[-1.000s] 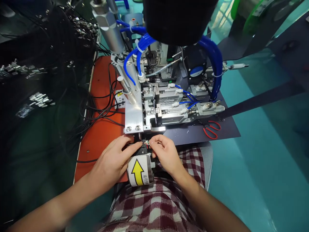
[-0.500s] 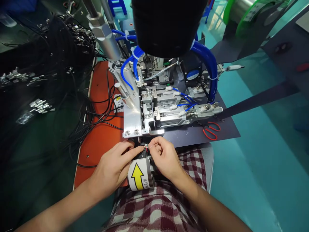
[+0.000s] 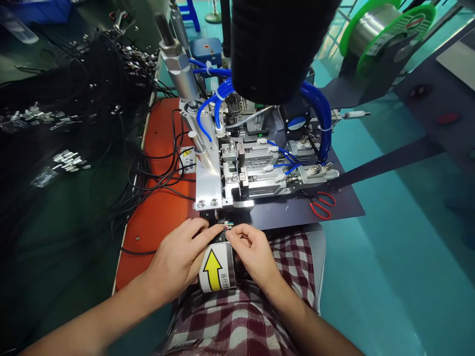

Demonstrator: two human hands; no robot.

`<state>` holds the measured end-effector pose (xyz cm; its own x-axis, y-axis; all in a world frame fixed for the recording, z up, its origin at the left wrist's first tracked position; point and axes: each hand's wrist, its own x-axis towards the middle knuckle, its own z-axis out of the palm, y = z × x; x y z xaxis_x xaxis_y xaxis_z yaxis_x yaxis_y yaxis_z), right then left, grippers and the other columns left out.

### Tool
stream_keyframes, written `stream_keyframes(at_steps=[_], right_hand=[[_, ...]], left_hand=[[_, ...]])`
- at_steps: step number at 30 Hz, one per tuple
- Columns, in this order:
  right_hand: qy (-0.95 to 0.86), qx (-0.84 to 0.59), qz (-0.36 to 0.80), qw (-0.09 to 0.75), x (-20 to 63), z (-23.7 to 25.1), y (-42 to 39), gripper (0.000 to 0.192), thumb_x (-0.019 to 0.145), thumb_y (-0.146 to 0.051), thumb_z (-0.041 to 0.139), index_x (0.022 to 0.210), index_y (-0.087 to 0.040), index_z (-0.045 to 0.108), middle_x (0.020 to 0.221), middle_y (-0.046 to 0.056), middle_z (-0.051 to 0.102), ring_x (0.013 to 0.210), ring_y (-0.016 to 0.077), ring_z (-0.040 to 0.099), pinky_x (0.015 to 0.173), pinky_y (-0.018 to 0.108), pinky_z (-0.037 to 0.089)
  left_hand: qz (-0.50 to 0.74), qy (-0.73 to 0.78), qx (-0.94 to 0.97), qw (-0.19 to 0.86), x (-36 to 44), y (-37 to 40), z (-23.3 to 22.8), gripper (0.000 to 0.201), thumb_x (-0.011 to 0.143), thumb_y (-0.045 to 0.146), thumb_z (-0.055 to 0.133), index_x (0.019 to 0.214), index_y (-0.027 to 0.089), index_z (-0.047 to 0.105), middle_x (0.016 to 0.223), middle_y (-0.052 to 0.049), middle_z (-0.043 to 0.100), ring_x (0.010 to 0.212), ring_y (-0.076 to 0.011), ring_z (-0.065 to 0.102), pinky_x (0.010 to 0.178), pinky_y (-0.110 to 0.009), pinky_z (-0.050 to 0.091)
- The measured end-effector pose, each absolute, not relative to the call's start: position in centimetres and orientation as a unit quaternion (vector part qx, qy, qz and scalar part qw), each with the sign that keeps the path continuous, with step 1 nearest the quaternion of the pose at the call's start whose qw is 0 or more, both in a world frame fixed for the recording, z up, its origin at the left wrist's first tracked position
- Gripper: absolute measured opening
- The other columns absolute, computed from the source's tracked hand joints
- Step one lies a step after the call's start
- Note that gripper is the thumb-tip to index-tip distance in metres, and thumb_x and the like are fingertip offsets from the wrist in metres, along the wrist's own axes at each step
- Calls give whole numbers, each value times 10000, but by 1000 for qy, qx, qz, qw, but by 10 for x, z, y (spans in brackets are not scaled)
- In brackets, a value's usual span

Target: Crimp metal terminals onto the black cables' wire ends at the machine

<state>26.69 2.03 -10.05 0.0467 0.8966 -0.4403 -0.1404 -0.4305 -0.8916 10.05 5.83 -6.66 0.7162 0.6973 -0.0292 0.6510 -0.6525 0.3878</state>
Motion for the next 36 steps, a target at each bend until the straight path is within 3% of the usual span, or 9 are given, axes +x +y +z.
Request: stream_keyframes(at_steps=[3,8,11,20,28,36], right_hand=[[-334,-613,588,409,262,-100,16,256,783,-399,618,681,-168,572,580,-28,475,468,91,373,424,221,300],[-504,-670,362,408,264,-97,15,114,817,-253,578,730,-186,608,677,16,566,585,140,495,524,245,391],[-573,-652,300,395,268,-91,18,119,829,-188,548,717,-190,590,679,10,562,602,137,511,570,248,402],[-416,-617,534,402,277,-110,24,164,851,-319,554,756,-186,549,549,-62,426,474,94,398,447,215,318],[-442,-651,470,399,269,-91,35,193,816,-335,552,775,-158,616,592,-25,481,516,112,401,489,247,330],[-450,-637,423,461,257,-110,34,133,817,-277,589,727,-180,571,606,-35,460,530,103,385,509,237,357]], left_hand=[[82,379,899,206,99,57,-68,322,880,155,432,1158,133,593,888,-88,562,766,-220,513,644,-333,481],[92,377,900,198,99,58,-69,342,868,126,419,1160,134,598,885,-91,564,762,-217,517,638,-325,481],[97,375,902,192,99,59,-68,339,871,143,425,1162,143,598,883,-87,566,757,-216,519,630,-319,481],[115,373,900,196,98,58,-70,351,868,126,412,1167,132,594,880,-90,562,759,-210,512,629,-314,475],[140,365,900,193,97,58,-75,355,852,83,416,1154,108,602,879,-99,558,766,-215,510,634,-326,477],[137,366,903,179,98,58,-73,352,864,93,395,1142,100,613,866,-100,564,762,-209,512,642,-318,483]])
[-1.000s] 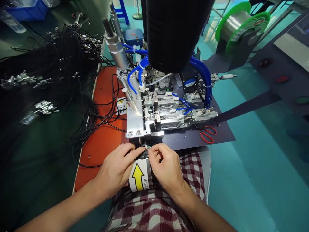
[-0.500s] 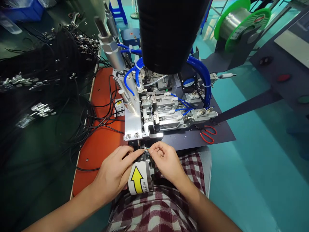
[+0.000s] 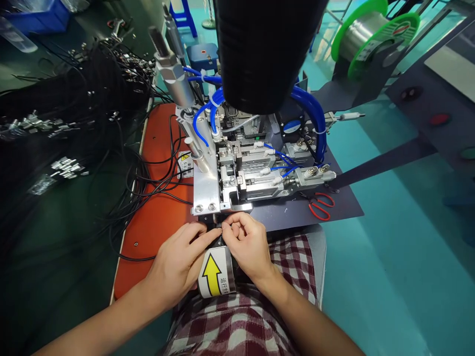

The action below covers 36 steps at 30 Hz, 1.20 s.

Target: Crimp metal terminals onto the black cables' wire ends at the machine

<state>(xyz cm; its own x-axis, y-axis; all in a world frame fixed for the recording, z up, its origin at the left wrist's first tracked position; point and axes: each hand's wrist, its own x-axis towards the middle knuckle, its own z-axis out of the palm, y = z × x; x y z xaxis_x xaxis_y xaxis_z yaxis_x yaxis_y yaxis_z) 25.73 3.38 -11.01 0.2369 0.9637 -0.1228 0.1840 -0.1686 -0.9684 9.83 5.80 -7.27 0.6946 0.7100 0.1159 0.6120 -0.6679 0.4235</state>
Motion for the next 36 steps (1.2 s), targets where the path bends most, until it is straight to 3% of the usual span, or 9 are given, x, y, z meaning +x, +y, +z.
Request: stream_keyframes(at_steps=[6,20,28,36], right_hand=[[-452,-632,369,511,251,-121,28,83,825,-247,583,759,-197,582,728,12,536,623,137,485,589,263,436],[-440,-663,377,474,254,-109,27,119,830,-233,555,720,-191,540,598,-45,454,510,103,398,475,226,344],[-320,-631,523,475,258,-105,34,106,767,-251,550,685,-183,556,613,-27,508,545,110,421,492,221,366],[-248,-565,640,458,267,-109,38,193,744,-323,601,648,-166,545,544,-71,376,458,72,252,418,223,183]], left_hand=[[139,368,902,175,99,58,-73,349,870,105,394,1137,106,619,862,-101,566,754,-211,514,632,-321,486],[146,365,901,183,98,58,-73,358,868,102,387,1143,106,616,857,-100,568,753,-208,516,628,-317,492],[138,362,904,179,97,58,-72,360,867,100,389,1158,124,600,875,-91,565,770,-200,508,654,-309,479],[94,365,908,183,98,58,-78,398,869,117,406,1241,153,543,912,-89,538,791,-217,494,662,-336,466]])
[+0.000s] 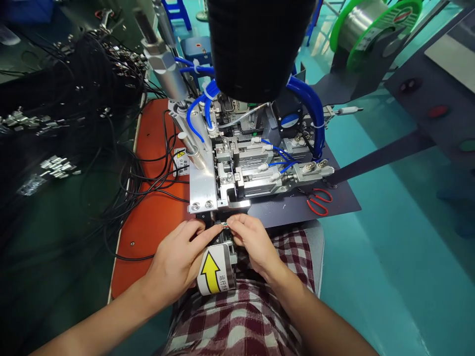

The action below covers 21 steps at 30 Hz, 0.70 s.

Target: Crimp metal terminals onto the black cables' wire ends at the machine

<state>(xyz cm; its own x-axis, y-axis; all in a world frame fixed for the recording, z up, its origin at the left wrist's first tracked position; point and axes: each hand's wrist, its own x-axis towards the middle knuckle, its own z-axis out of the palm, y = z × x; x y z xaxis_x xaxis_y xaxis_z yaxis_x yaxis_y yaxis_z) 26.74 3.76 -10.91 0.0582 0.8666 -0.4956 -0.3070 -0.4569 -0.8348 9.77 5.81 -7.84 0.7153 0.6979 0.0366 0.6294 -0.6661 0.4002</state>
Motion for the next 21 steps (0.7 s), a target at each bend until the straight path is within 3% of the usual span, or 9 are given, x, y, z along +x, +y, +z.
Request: stream_keyframes(at_steps=[7,13,21], right_hand=[[-269,-572,614,472,261,-102,35,367,752,-531,595,679,-181,512,564,-62,405,453,77,287,420,227,209],[-281,-589,566,505,253,-116,32,315,774,-495,605,709,-202,508,570,-64,425,467,91,333,429,229,258],[-293,-554,590,509,258,-111,31,323,835,-472,529,685,-188,501,543,-67,422,456,84,335,463,233,266]], left_hand=[[21,378,917,124,104,59,-76,426,848,107,414,1250,199,518,916,-78,546,771,-224,496,643,-341,457],[27,382,917,115,107,59,-73,423,836,84,395,1216,204,538,895,-70,553,776,-210,503,665,-322,464],[102,381,904,162,103,60,-74,385,866,113,368,1181,147,587,854,-81,534,776,-210,501,676,-324,466]])
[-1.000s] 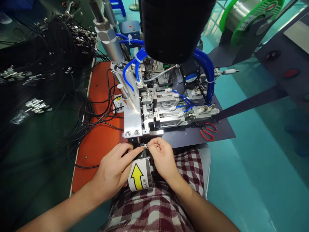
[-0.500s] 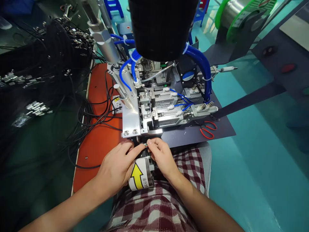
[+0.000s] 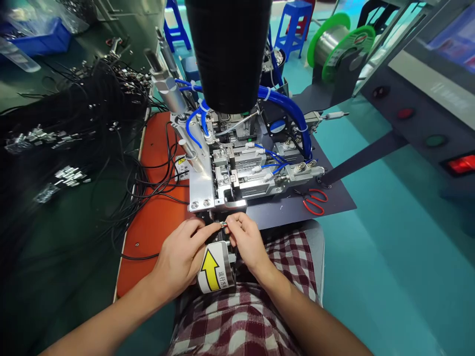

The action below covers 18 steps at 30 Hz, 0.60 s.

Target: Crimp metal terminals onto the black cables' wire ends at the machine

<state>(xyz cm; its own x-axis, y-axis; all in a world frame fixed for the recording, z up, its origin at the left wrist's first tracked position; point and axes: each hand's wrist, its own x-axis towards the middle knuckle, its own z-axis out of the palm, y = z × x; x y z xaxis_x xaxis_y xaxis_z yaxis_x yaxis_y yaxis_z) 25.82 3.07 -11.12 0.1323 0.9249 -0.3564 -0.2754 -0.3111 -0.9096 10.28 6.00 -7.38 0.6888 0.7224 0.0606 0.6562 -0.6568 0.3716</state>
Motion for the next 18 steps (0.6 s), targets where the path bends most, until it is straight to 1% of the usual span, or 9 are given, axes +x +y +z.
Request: stream_keyframes(at_steps=[3,8,11,14,18], right_hand=[[-291,-553,596,504,260,-109,32,286,794,-435,596,692,-181,511,562,-66,442,467,81,352,466,228,268],[-284,-543,622,488,262,-109,36,267,776,-399,614,671,-172,521,574,-55,475,451,73,349,459,231,258],[-278,-549,621,485,263,-111,36,263,759,-404,640,689,-181,518,543,-68,456,450,78,355,451,229,252],[-269,-548,627,484,264,-113,36,280,765,-420,635,681,-187,504,528,-77,424,448,78,342,448,227,243],[-256,-533,646,483,265,-112,37,324,755,-463,630,656,-179,508,591,-52,467,448,70,347,459,234,253]], left_hand=[[92,384,905,162,102,59,-76,393,868,113,364,1197,162,573,871,-75,534,782,-205,501,681,-318,461],[39,386,915,110,107,59,-75,400,854,87,378,1192,185,568,869,-67,546,758,-206,509,648,-314,447],[22,389,917,90,110,58,-74,406,842,79,392,1195,182,564,862,-69,553,729,-207,511,629,-318,445],[41,390,913,117,110,58,-72,404,842,77,380,1190,160,568,863,-83,556,743,-213,519,635,-325,458],[121,393,889,203,105,61,-70,366,862,79,343,1117,167,590,851,-72,560,784,-201,529,673,-313,469]])
